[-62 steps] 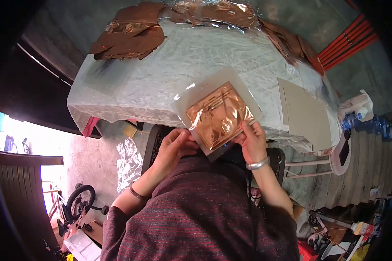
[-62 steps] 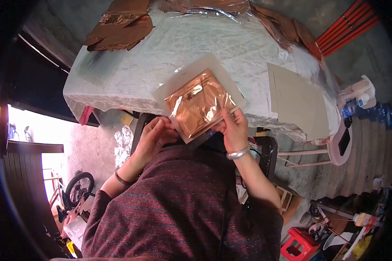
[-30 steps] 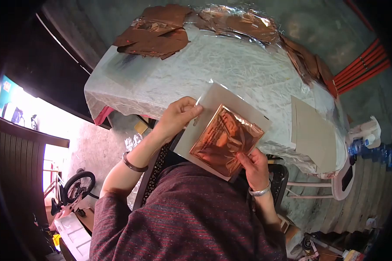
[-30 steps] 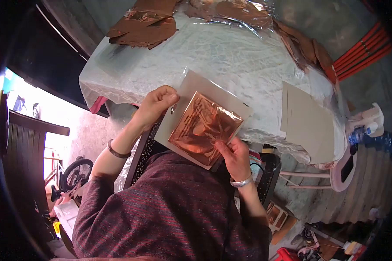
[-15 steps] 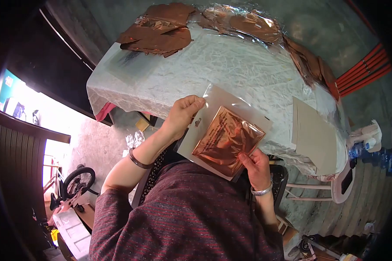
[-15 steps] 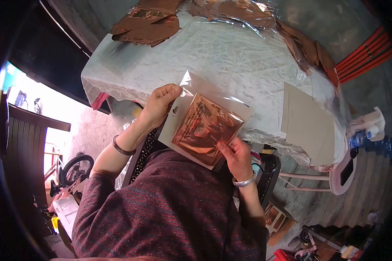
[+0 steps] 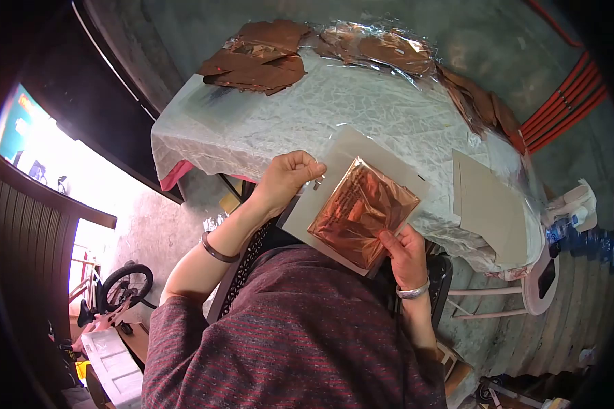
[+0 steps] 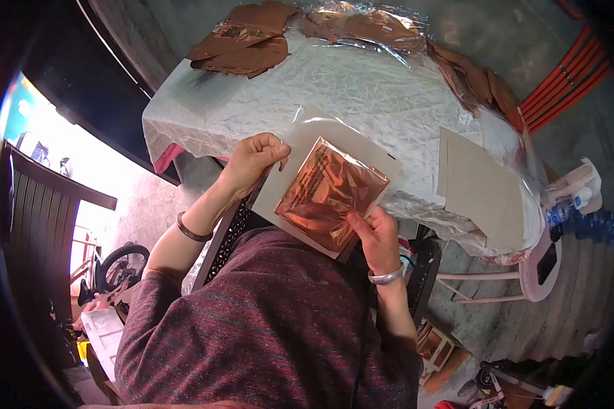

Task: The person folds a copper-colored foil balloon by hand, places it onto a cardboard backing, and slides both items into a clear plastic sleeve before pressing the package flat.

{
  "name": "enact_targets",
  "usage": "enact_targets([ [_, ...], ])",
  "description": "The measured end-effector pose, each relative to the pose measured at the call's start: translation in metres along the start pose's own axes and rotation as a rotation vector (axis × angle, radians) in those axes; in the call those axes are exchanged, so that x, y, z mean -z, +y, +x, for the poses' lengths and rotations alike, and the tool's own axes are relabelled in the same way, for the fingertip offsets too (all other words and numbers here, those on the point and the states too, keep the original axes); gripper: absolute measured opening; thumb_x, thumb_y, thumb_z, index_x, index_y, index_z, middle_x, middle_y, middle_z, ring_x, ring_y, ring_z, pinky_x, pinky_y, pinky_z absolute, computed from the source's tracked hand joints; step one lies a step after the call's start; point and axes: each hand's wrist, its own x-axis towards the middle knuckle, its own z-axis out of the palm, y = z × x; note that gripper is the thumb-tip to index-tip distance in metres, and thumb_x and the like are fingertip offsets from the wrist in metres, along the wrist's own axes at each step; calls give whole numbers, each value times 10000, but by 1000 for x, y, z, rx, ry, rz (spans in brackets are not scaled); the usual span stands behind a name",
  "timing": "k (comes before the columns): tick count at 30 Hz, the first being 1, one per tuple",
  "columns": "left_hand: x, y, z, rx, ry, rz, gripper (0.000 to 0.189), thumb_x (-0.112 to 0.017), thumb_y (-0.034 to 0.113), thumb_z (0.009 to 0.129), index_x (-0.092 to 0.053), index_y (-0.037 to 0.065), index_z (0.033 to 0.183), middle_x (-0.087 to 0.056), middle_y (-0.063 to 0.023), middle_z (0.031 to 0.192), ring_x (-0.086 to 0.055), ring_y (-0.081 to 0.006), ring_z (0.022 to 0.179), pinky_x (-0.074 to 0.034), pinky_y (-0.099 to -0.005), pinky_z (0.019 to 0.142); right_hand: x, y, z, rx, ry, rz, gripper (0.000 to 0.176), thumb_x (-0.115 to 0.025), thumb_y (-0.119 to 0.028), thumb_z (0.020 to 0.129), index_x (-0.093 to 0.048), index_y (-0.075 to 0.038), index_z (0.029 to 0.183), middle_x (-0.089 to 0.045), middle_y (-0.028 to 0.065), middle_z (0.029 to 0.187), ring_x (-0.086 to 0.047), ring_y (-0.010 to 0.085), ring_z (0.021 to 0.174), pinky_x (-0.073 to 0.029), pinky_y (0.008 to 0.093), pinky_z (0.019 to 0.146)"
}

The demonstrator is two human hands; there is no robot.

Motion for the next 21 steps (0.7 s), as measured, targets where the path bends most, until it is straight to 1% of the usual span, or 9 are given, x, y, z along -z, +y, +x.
enact_targets([
  [2,1,-1,-2,4,-15,-8,175,-633,218,895,-619,52,840,-615,14,722,-437,-21,541,-317,-192,480,-1,-1,-1,22,9,19,185,-581,-67,906,-556,45,1051,-662,110,969,-635,122,824,-505,235,736],
  [4,0,-2,-4,23,-30,-122,166,-633,209,896,-611,46,875,-623,4,763,-470,-17,574,-352,-172,505,3,-2,-2,17,-56,23,231,-594,-65,903,-564,51,1100,-656,94,1027,-615,115,897,-491,253,811],
  [5,-2,-1,-6,17,-29,-120,166,-633,209,896,-611,46,875,-623,4,763,-470,-17,574,-352,-172,505,3,-3,-3,22,-60,23,231,-594,-65,903,-564,51,1100,-656,94,1027,-615,115,897,-491,253,811],
  [7,-6,1,-8,42,18,-188,179,-628,201,899,-617,33,838,-559,34,676,-417,-29,542,-303,-190,473,1,-7,-6,22,-47,16,240,-601,-72,900,-562,50,1104,-656,95,1018,-615,110,876,-491,247,800],
  [10,-12,14,-19,33,66,-189,187,-629,202,899,-617,23,844,-520,42,653,-399,-34,538,-300,-188,472,9,-2,-5,66,-28,-16,265,-579,-59,903,-537,50,1140,-649,127,1045,-639,146,915,-522,255,780],
  [11,-9,11,-20,29,64,-184,187,-629,202,899,-617,23,844,-520,42,653,-399,-34,538,-300,-188,472,9,-2,-5,72,-28,-13,265,-579,-59,903,-537,50,1140,-649,127,1045,-639,146,915,-522,255,780],
  [13,1,2,-23,16,-66,-39,149,-632,179,894,-615,32,872,-587,29,734,-498,-15,609,-376,-157,524,7,-5,-7,77,-7,43,266,-579,-61,903,-532,46,1142,-651,123,1040,-644,150,904,-528,262,778],
  [20,-5,-2,-26,33,-42,-162,142,-641,160,886,-611,21,881,-597,15,751,-527,-51,632,-415,-184,554,10,-7,-7,63,-50,46,272,-585,-75,902,-532,38,1145,-649,124,1050,-643,151,906,-527,261,778],
  [21,-8,0,-27,20,-6,-152,139,-641,154,885,-612,17,881,-605,6,765,-542,-62,642,-433,-191,572,10,-7,-7,89,-37,55,277,-593,-85,899,-534,33,1143,-652,120,1041,-644,144,894,-526,259,771],
])
